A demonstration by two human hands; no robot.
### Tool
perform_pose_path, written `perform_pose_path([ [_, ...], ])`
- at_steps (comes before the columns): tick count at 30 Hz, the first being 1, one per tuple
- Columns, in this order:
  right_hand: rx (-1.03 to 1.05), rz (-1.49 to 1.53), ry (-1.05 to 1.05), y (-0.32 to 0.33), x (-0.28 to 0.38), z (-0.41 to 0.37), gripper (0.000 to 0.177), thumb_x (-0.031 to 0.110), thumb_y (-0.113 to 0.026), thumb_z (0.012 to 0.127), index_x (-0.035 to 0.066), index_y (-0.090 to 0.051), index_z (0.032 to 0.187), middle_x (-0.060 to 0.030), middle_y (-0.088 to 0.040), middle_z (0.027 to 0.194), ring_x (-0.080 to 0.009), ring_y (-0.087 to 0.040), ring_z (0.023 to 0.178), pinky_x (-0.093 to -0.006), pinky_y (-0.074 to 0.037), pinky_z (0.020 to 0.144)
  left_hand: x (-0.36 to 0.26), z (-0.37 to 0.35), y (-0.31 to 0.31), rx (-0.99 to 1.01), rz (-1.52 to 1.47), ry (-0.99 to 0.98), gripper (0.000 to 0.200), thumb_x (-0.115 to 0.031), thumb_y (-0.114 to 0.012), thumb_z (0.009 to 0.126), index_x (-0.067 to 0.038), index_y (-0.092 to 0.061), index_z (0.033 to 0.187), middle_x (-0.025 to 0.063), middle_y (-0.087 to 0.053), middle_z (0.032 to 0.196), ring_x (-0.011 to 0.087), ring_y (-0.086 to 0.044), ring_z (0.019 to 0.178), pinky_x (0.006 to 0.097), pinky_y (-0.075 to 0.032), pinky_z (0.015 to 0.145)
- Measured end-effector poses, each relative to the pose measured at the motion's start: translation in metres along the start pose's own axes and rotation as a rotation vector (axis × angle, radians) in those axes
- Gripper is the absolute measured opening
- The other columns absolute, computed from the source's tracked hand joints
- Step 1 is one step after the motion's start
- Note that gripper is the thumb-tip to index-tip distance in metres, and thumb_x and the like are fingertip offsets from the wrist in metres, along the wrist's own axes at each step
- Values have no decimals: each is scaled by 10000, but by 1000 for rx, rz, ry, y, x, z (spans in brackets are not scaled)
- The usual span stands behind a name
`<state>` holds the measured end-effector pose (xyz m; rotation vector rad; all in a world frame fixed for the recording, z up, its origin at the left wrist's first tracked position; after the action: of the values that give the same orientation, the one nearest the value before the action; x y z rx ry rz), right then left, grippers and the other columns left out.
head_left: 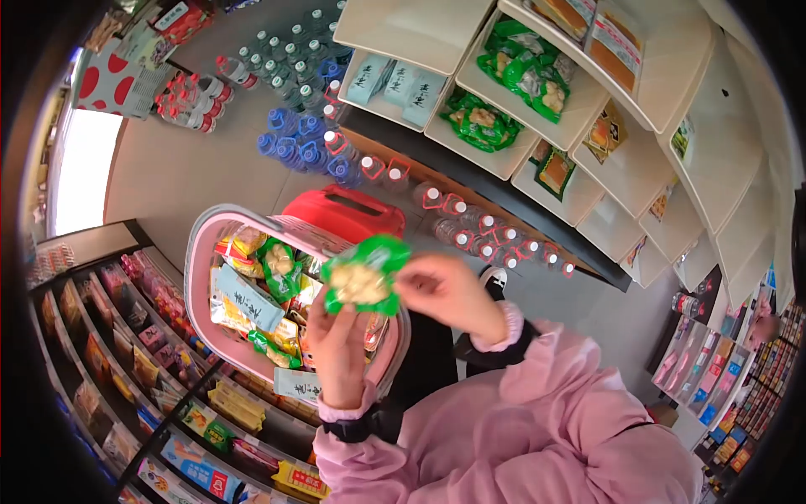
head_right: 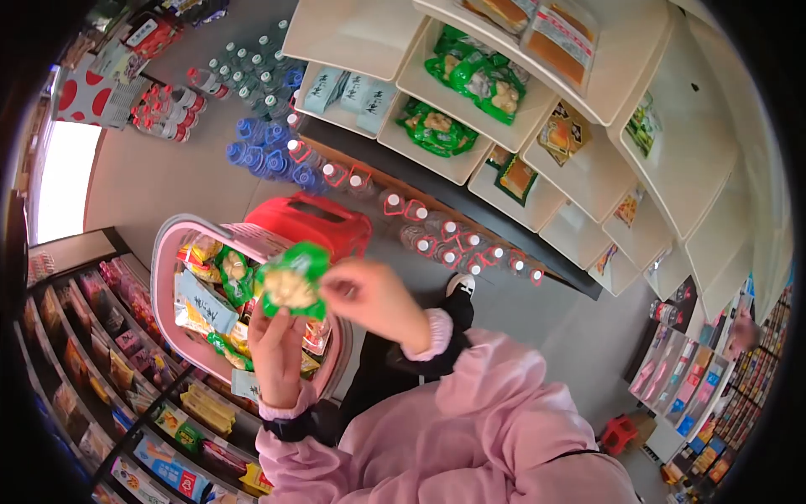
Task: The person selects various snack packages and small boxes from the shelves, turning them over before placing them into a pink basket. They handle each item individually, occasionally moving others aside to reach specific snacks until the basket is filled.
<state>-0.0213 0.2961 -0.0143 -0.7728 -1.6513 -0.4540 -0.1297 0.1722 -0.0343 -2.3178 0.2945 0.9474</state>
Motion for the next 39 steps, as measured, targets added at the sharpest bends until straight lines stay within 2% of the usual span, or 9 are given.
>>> perform_pose_path([
  [6,-466,149,-47,152,13,10,153,129,-536,841,-4,-557,915,-15,-572,687,-67,-539,525,-172,-398,422,41,66,-163,382,250,-16,313,10,-484,821,32,-429,1129,102,-543,1027,169,-561,878,273,-487,731],
  [13,-614,536,212,265,24,61,175,63,-486,840,-37,-501,982,-58,-537,905,-119,-524,875,-236,-428,743,88,177,-317,440,484,-169,301,56,-454,722,95,-512,1015,99,-574,805,139,-560,605,232,-461,523],
  [17,-601,305,239,291,13,69,247,52,-491,815,-36,-460,1044,-67,-513,963,-149,-484,961,-248,-375,844,139,232,-370,519,569,-338,379,72,-542,592,105,-547,969,222,-601,747,265,-613,579,338,-490,493],
  [20,-611,58,246,282,26,59,408,65,-498,798,-40,-393,1178,-111,-502,1096,-196,-468,1032,-286,-337,909,149,200,-385,610,521,-123,553,57,-567,568,111,-462,1109,232,-598,756,275,-616,591,330,-491,506],
  [26,-556,61,165,229,9,15,457,69,-476,834,-25,-323,1254,-136,-441,1211,-206,-454,1095,-293,-348,917,99,142,-309,553,524,-482,320,-18,-556,688,35,-511,1000,157,-573,793,240,-574,763,308,-449,642],
  [28,-454,49,77,189,-4,1,436,57,-467,842,-20,-327,1248,-132,-446,1201,-199,-466,1081,-296,-368,898,84,109,-260,631,526,-381,260,23,-466,779,61,-496,1035,126,-572,929,170,-572,854,262,-477,702],
  [30,-344,86,65,146,-14,-6,393,24,-462,836,-4,-366,1217,-100,-473,1153,-179,-493,1027,-292,-389,870,59,68,-199,524,378,-153,212,28,-445,820,50,-503,1023,117,-576,925,163,-570,857,271,-479,720],
  [35,-62,40,24,14,-5,-12,237,15,-486,833,10,-477,1070,-59,-551,948,-111,-545,846,-233,-442,739,-21,10,-26,108,557,-278,209,15,-463,834,13,-504,1038,90,-575,931,145,-568,838,258,-465,738],
  [39,333,-46,70,-111,-22,1,320,46,-541,784,5,-468,1093,-141,-570,960,-221,-586,857,-299,-465,723,-79,-1,121,-357,730,-447,291,9,-464,812,33,-466,1102,108,-537,1029,164,-534,908,267,-439,780],
])
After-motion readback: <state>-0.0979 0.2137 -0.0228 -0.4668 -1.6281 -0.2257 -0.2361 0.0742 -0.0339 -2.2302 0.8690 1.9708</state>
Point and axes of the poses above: each hand's wrist, its own z-axis towards the middle knuckle, its own y-axis out of the back of the hand, x = y × z, the point moved 9 cm from there along z, towards the middle knuckle
